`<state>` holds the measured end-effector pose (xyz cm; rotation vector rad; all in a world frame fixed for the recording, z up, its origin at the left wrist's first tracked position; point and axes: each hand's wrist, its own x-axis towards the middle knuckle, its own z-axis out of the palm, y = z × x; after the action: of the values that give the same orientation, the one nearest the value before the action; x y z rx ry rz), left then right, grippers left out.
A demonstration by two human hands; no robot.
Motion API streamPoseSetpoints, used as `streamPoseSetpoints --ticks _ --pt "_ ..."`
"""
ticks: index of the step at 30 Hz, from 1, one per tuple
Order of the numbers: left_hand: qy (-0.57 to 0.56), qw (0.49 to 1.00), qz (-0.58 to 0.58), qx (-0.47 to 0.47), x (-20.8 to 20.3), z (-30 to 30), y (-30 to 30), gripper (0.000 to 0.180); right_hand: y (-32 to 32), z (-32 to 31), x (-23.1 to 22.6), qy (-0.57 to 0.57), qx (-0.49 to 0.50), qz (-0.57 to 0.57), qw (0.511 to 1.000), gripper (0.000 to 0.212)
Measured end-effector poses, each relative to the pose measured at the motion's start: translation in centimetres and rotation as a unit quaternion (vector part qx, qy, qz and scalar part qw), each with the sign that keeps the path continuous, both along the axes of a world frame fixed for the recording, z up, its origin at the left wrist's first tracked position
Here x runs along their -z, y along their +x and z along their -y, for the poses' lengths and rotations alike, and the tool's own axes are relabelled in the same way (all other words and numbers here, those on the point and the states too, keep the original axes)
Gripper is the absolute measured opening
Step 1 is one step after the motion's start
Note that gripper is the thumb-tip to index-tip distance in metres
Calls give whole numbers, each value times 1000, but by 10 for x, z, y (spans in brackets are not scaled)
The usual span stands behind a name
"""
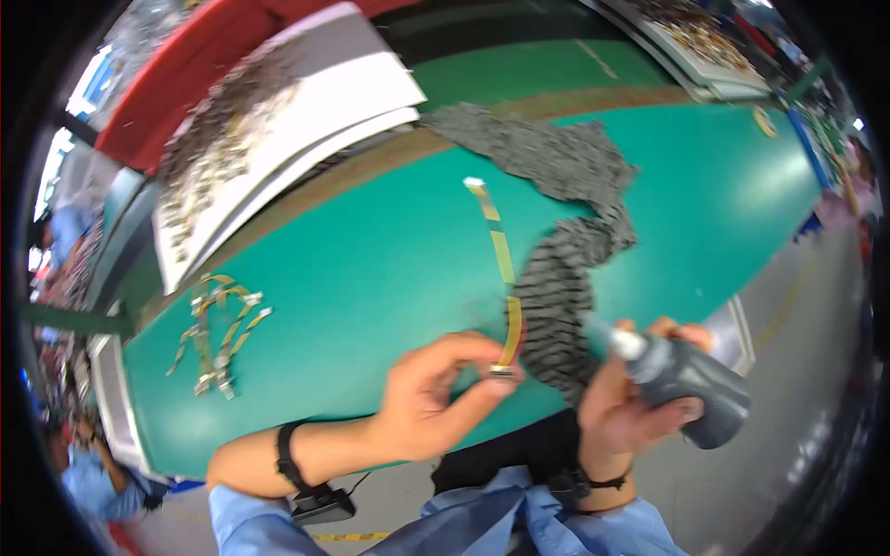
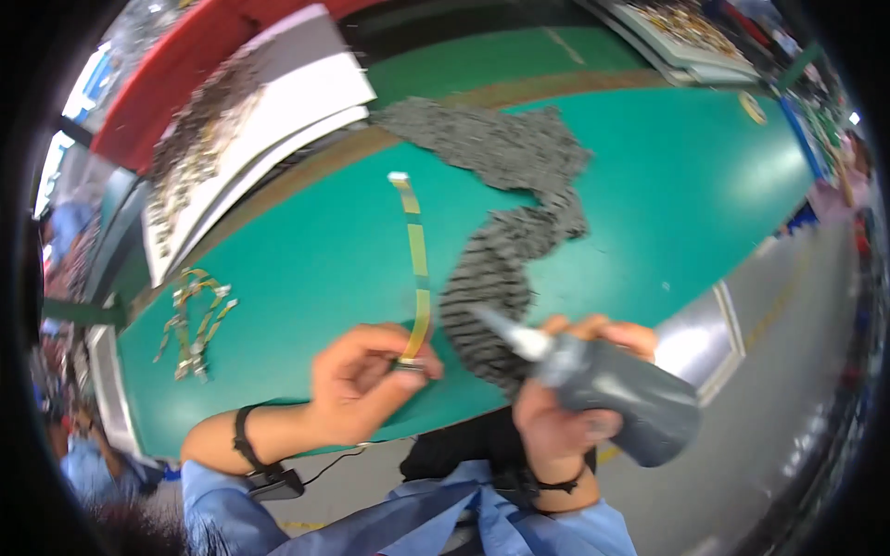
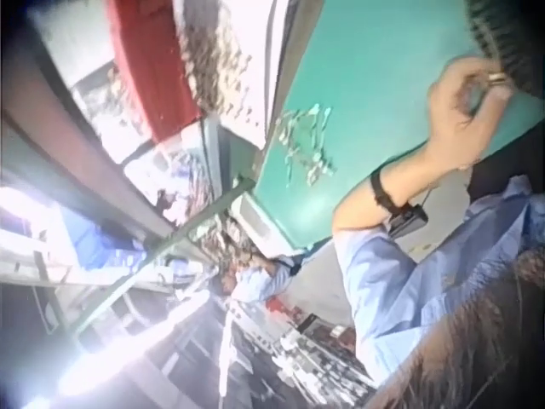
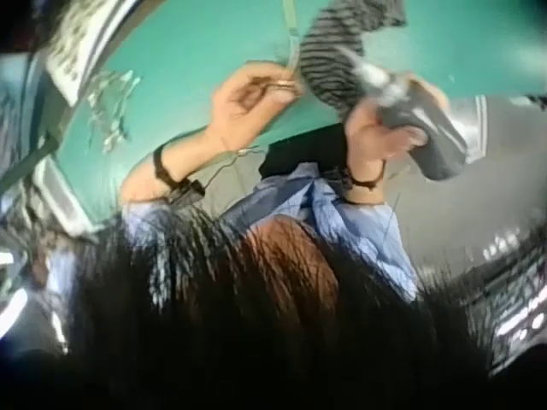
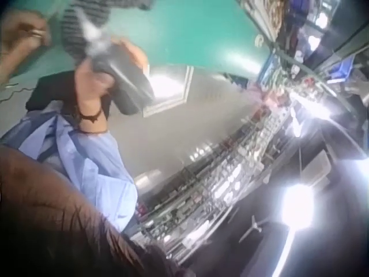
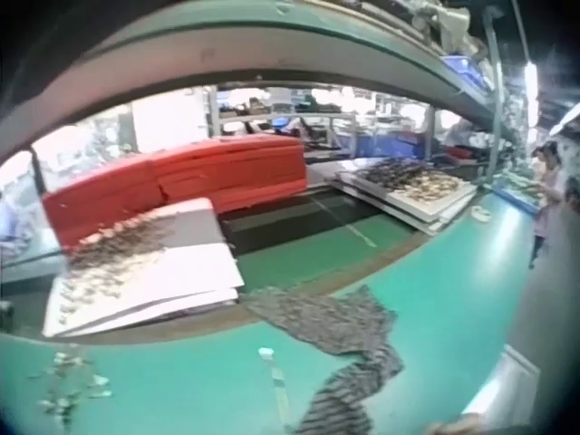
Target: The person applies glue from a bottle to a wire connector, wipes it with a cloth, and places the assembly onto a stack of boards before picking up another wire to repeat the process.
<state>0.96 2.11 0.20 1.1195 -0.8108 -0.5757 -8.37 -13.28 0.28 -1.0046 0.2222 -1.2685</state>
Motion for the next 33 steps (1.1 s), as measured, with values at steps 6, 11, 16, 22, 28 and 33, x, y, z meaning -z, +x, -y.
streamPoseSetpoints --ticks 6,11,16,22,28,33 --pt "76 994 80 1 -23 -7 2 23 -16 44 -1 17 32 -9 999 54" --pt "167 951 260 -13 -69 -20 37 20 -10 59 7 58 45 -101 992 47" --pt "295 852 413 -130 -108 -50 114 17 -8 63 13 101 9 -145 984 40" --pt "329 784 470 -237 -143 -85 201 20 -2 65 13 110 33 -145 983 39" --pt "397 622 638 -221 -178 -91 277 22 -3 55 2 87 65 -138 984 37" --pt "537 594 553 -230 -154 -73 331 24 -3 58 11 96 97 -115 984 36"
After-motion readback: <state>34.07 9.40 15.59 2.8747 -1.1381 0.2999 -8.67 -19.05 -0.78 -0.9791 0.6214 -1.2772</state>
